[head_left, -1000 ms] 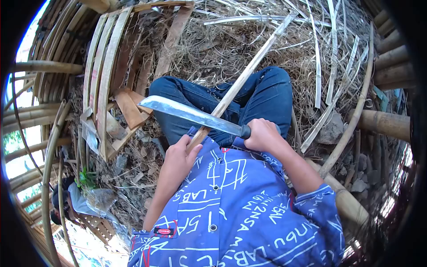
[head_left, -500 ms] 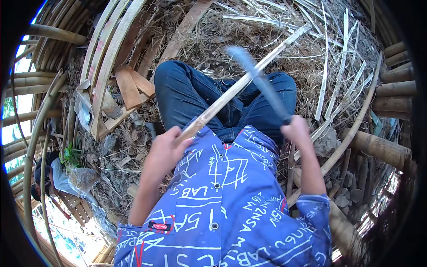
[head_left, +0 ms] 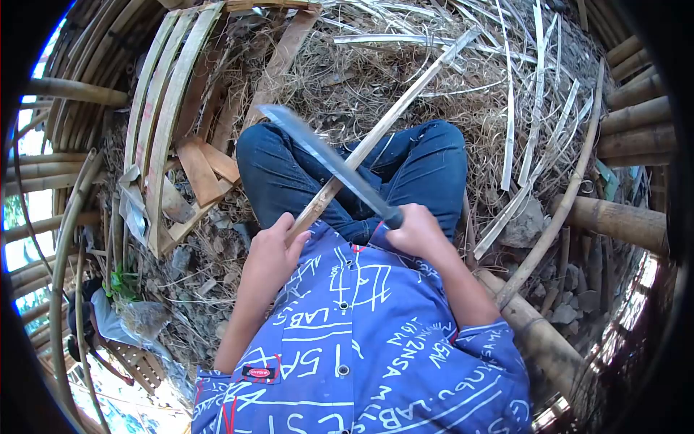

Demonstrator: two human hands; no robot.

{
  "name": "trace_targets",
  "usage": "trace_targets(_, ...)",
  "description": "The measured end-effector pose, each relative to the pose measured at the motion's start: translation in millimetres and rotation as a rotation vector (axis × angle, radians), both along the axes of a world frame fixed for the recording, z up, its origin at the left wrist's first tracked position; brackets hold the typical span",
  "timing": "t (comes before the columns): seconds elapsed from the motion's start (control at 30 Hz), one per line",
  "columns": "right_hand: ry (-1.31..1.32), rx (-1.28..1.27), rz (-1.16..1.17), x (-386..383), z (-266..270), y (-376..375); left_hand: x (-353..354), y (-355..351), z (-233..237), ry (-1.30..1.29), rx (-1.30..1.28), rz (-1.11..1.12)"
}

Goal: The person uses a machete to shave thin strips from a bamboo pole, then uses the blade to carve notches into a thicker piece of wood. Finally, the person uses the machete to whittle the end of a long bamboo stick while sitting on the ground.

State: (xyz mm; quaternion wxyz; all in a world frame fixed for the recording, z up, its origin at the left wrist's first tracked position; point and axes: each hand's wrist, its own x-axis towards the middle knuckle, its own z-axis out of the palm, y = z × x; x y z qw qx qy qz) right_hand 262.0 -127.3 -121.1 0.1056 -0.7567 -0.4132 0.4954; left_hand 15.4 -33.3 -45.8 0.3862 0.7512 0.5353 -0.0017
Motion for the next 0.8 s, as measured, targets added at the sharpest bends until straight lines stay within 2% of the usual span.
trace_targets(0.1, 0.044, 0.043, 0.006, -13.3, 1.2, 19.7, -5.2, -1.8, -2.1, 0.001, 0.036, -0.020)
trace_targets(0.23, -0.169, 0.016, 0.160, 5.7, -9.3, 39.5, -6.3, -2.8, -4.2, -0.031, 0.073, -0.024)
trace_targets(0.3, -0.268, 0.012, 0.135, 21.8, -11.7, 43.3, -7.0, -5.2, -4.5, -0.045, 0.052, -0.024)
trace_targets(0.37, -0.313, -0.038, 0.017, 48.9, -21.6, 43.8, -11.7, -6.0, -4.5, -0.016, -0.019, -0.022)
trace_targets(0.5, -0.408, -0.094, 0.081, 84.8, -31.5, 47.4, -5.3, -16.7, 0.2, -0.014, -0.042, -0.004)
trace_targets(0.57, -0.396, -0.108, 0.043, 96.9, -38.5, 50.1, -7.9, -16.1, -3.8, -0.047, -0.018, 0.006)
trace_targets(0.63, -0.549, -0.079, -0.177, 124.7, -62.4, 47.2, -26.6, -13.6, -0.6, -0.059, -0.050, 0.022)
trace_targets(0.7, -0.444, -0.076, -0.229, 164.7, -63.4, 40.3, -38.7, -15.2, 5.6, -0.059, -0.076, 0.048)
trace_targets(0.73, -0.470, -0.098, -0.238, 191.5, -77.9, 36.0, -40.7, -14.9, 9.1, -0.052, -0.086, 0.051)
trace_targets(0.8, -0.524, -0.124, -0.247, 195.9, -63.0, 38.6, -37.9, -9.9, 19.1, 0.014, -0.149, 0.053)
